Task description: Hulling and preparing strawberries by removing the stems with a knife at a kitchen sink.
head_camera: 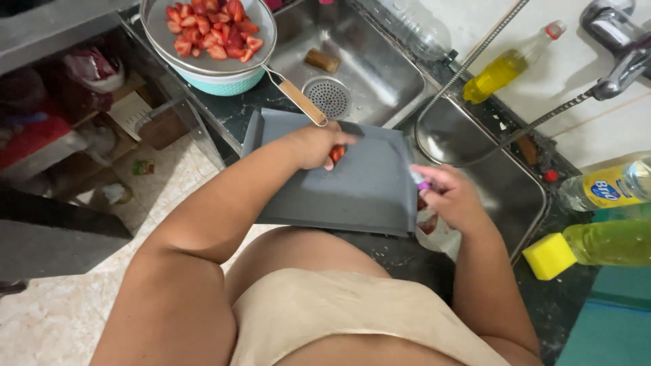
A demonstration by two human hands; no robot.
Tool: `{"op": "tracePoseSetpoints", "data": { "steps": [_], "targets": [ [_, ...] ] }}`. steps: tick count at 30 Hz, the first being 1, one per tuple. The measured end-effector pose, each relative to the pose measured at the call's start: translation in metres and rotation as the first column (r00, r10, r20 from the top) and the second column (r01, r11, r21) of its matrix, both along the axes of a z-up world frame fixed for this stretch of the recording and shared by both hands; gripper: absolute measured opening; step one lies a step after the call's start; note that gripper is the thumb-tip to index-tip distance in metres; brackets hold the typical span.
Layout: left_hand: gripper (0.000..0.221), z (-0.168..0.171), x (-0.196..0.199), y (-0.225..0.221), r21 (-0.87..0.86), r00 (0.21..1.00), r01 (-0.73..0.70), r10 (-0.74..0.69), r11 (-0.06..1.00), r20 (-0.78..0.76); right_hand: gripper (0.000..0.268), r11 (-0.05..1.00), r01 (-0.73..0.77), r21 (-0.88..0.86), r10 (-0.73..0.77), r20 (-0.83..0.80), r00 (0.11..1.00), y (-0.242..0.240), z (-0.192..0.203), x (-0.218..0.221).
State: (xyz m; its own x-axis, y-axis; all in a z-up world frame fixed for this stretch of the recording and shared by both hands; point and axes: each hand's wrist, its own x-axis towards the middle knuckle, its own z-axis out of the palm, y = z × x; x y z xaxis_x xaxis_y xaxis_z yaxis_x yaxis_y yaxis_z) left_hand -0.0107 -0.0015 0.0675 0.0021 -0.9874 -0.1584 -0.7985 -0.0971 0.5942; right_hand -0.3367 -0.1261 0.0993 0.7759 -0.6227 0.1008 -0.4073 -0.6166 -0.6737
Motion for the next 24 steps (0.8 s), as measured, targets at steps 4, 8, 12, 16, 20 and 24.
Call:
{"op": "tracePoseSetpoints", "data": {
  "steps": [4, 8, 12, 16, 20, 24],
  "targets": [
    [0.043, -0.099, 0.009, -0.054, 0.083, 0.999, -0.034, 0.035, 0.996, -0.008, 0.053, 0.987, 0.101, 0.128, -0.122, 0.175, 0.977, -0.065, -0.057, -0.036],
    [0.019, -0.080, 0.004, -0.044, -0.032, 0.994, 0.077, -0.074, 0.997, 0.086, 0.050, 0.935, 0.248, 0.254, -0.298, 0.182, 0.937, -0.094, -0.057, -0.052],
    [0.025, -0.066, -0.016, -0.032, 0.060, 1.000, -0.016, 0.015, 0.998, 0.020, 0.056, 0.793, 0.359, 0.493, -0.509, 0.211, 0.834, -0.096, -0.059, -0.053],
    [0.026, -0.080, -0.030, -0.079, 0.201, 0.990, 0.066, -0.089, 0.977, 0.109, 0.050, 0.730, 0.377, 0.570, -0.531, 0.125, 0.838, -0.108, -0.072, -0.055],
    [0.008, 0.000, 0.003, -0.066, 0.211, 0.983, -0.178, 0.185, 0.961, -0.014, 0.041, 0.688, 0.432, 0.583, -0.485, -0.074, 0.872, -0.121, -0.092, -0.060],
    [0.031, 0.125, 0.086, -0.015, -0.573, 0.872, -0.173, 0.395, 0.801, 0.290, 0.019, 0.598, 0.503, 0.624, -0.476, -0.229, 0.849, -0.147, -0.137, -0.071]
  ]
}}
